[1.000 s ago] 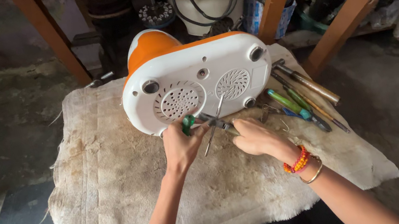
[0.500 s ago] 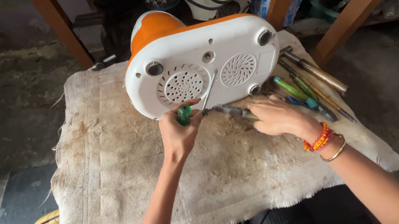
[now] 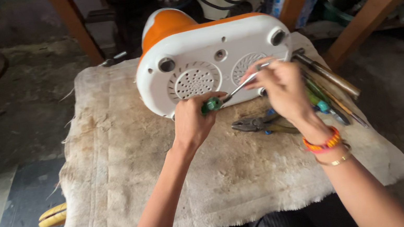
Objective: The person flips an orange and white mixer base upside down on a cloth-covered bench, unscrews multiple screws from its underside using a screwdriver and pliers, then pries off the white base cover and lifts out internal metal components, setting the cover and parts on the bench.
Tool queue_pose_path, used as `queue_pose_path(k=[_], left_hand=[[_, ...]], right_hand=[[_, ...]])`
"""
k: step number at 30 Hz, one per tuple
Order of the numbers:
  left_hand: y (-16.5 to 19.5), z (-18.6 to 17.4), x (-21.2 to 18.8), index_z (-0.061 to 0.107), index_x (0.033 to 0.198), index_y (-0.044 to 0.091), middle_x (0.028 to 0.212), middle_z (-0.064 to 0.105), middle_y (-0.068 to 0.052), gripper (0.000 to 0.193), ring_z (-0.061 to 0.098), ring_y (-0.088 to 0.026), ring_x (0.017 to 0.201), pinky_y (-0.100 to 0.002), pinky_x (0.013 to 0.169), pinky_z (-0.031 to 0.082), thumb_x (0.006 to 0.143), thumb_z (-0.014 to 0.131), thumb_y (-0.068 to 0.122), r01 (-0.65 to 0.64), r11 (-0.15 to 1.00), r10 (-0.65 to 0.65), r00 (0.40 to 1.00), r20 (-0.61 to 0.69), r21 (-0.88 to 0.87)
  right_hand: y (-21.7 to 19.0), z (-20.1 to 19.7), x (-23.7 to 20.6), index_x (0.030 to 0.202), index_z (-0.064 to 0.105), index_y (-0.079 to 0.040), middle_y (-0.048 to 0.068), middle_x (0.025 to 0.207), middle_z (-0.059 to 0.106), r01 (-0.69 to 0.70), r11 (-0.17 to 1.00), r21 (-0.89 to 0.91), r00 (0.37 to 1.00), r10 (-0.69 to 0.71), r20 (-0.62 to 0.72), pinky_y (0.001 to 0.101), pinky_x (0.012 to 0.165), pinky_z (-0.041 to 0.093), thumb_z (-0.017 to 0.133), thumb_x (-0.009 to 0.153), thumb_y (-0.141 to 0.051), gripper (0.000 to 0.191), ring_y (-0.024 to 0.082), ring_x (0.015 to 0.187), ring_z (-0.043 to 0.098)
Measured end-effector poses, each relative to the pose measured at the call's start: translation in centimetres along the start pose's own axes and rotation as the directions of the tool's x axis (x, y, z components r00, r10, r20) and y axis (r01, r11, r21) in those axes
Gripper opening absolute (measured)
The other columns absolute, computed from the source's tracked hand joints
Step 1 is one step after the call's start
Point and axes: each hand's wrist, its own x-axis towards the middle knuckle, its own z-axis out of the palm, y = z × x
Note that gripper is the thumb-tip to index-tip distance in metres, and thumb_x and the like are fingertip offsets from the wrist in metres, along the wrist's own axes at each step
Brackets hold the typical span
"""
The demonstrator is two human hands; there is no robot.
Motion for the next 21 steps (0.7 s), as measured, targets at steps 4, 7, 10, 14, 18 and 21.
queue_pose_path(k=[4, 7, 10, 14, 18, 21], left_hand=[[-0.7, -0.7, -0.1, 0.08, 0.111, 0.021, 0.07, 0.069, -0.015, 0.042, 0.067, -0.031, 0.059, -0.041, 0.06, 0.053, 0.076, 0.071, -0.001, -0.006, 0.995, 0.012, 0.998, -0.058, 0.102], [-1.0, -0.6, -0.1, 0.08, 0.11, 0.021, 0.073, 0.071, -0.014, 0.041, 0.068, -0.03, 0.059, -0.041, 0.06, 0.054, 0.075, 0.072, 0.001, -0.054, 0.991, 0.066, 0.993, -0.098, 0.123], [-1.1, -0.2, 0.2, 0.08, 0.111, 0.022, 0.07, 0.07, -0.014, 0.039, 0.068, -0.03, 0.059, -0.042, 0.06, 0.054, 0.077, 0.072, 0.003, -0.038, 0.99, 0.047, 0.997, -0.066, 0.133], [-1.2, -0.2, 0.3, 0.08, 0.109, 0.021, 0.067, 0.07, -0.013, 0.034, 0.068, -0.03, 0.06, -0.042, 0.06, 0.053, 0.08, 0.075, 0.006, -0.045, 0.987, 0.056, 0.996, -0.069, 0.156], [-1.3, -0.2, 0.3, 0.08, 0.109, 0.022, 0.069, 0.072, -0.012, 0.036, 0.07, -0.028, 0.06, -0.041, 0.061, 0.055, 0.079, 0.073, 0.004, -0.044, 0.987, 0.05, 0.998, -0.033, 0.155], [-1.2, 0.1, 0.4, 0.079, 0.107, 0.021, 0.071, 0.073, -0.012, 0.031, 0.07, -0.027, 0.058, -0.041, 0.06, 0.056, 0.08, 0.073, 0.006, -0.045, 0.985, 0.048, 0.999, -0.012, 0.165]], right_hand=[[-2.9, -1.5, -1.9, 0.111, 0.06, 0.005, 0.018, 0.107, 0.068, 0.261, 0.965, -0.001, 0.954, -0.258, -0.151, 0.0423, 0.094, 0.066, 0.047, 0.116, -0.007, 0.019, 0.025, 0.101, 0.074], [-3.7, -1.5, -2.8, 0.116, 0.056, 0.003, 0.018, 0.107, 0.067, 0.25, 0.962, 0.108, 0.957, -0.229, -0.179, 0.0431, 0.096, 0.065, 0.048, 0.119, -0.009, 0.015, 0.026, 0.103, 0.073], [-3.9, -1.2, -3.0, 0.116, 0.056, 0.003, 0.019, 0.109, 0.067, 0.207, 0.971, 0.122, 0.974, -0.192, -0.121, 0.0447, 0.097, 0.064, 0.047, 0.118, -0.01, 0.016, 0.028, 0.104, 0.073], [-3.8, -0.8, -2.8, 0.116, 0.055, 0.001, 0.018, 0.112, 0.068, 0.204, 0.967, 0.151, 0.978, -0.193, -0.082, 0.0443, 0.099, 0.063, 0.048, 0.116, -0.012, 0.015, 0.029, 0.109, 0.072], [-3.5, -0.4, -2.8, 0.113, 0.054, 0.001, 0.017, 0.112, 0.068, 0.19, 0.975, 0.118, 0.981, -0.185, -0.051, 0.0434, 0.099, 0.063, 0.048, 0.115, -0.014, 0.016, 0.028, 0.111, 0.072], [-3.0, 0.0, -2.6, 0.113, 0.056, 0.002, 0.018, 0.11, 0.069, 0.217, 0.975, 0.042, 0.974, -0.219, 0.055, 0.0428, 0.098, 0.065, 0.047, 0.113, -0.016, 0.021, 0.028, 0.11, 0.074]])
